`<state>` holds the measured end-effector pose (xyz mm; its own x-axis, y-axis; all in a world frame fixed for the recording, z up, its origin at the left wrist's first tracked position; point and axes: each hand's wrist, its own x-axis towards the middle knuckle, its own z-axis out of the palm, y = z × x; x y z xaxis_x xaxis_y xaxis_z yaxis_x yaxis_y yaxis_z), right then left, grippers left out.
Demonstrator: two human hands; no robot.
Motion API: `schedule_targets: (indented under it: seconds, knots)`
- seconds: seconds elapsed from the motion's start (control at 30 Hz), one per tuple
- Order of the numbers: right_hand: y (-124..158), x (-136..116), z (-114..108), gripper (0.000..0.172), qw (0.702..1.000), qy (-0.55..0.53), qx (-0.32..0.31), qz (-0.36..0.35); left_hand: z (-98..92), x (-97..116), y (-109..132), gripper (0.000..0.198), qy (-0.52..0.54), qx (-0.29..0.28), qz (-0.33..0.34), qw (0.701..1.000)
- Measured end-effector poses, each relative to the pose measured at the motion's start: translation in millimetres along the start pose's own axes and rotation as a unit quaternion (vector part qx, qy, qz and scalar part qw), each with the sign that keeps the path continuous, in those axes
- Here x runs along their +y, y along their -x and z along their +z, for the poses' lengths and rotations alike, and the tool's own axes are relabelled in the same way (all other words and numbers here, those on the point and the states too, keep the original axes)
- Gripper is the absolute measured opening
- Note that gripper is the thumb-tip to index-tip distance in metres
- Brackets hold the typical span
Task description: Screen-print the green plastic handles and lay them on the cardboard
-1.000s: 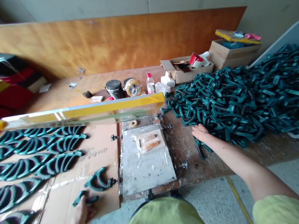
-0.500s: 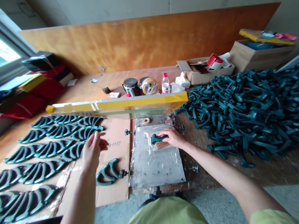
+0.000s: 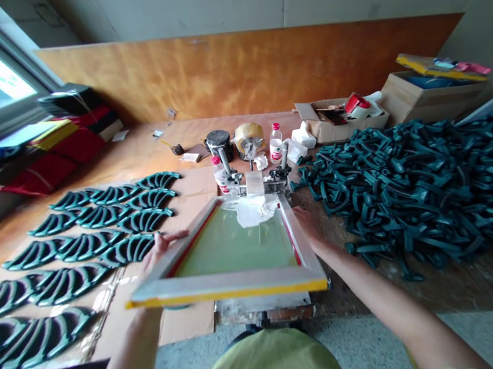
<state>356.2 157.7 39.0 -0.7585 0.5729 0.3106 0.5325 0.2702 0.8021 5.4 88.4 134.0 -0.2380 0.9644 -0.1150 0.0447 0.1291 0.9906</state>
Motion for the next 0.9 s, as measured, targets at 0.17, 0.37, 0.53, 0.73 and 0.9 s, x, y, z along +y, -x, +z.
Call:
schedule_targets:
  seconds: [0.17,0.37,0.53,0.73,0.9]
  knots:
    - [-43.4,34.2,15.7,0.039,0.908,-0.321,-0.031,0.266,-9.2,-73.2,24.2,0.081,-0.036,-0.079,-0.148,0.985]
    - [-110.7,11.4,5.4,0.030,0.831,-0.489,-0.181,0.193,-0.4,-130.2,16.9,0.082,-0.084,-0.059,-0.141,0.985]
    - [-81.2,-11.4,-10.0,0.014,0.837,-0.507,-0.176,0.106,-4.1,-141.4,14.3,0.076,-0.074,-0.065,-0.151,0.984]
    - [-47.8,9.2,-25.1,0.024,0.820,-0.557,-0.120,-0.055,-3.5,-142.7,15.2,0.071,-0.076,-0.071,-0.144,0.984]
    - [-61.7,6.3,-20.8,0.018,0.821,-0.560,-0.109,0.035,-0.7,-132.7,17.1,0.074,-0.076,-0.060,-0.148,0.984]
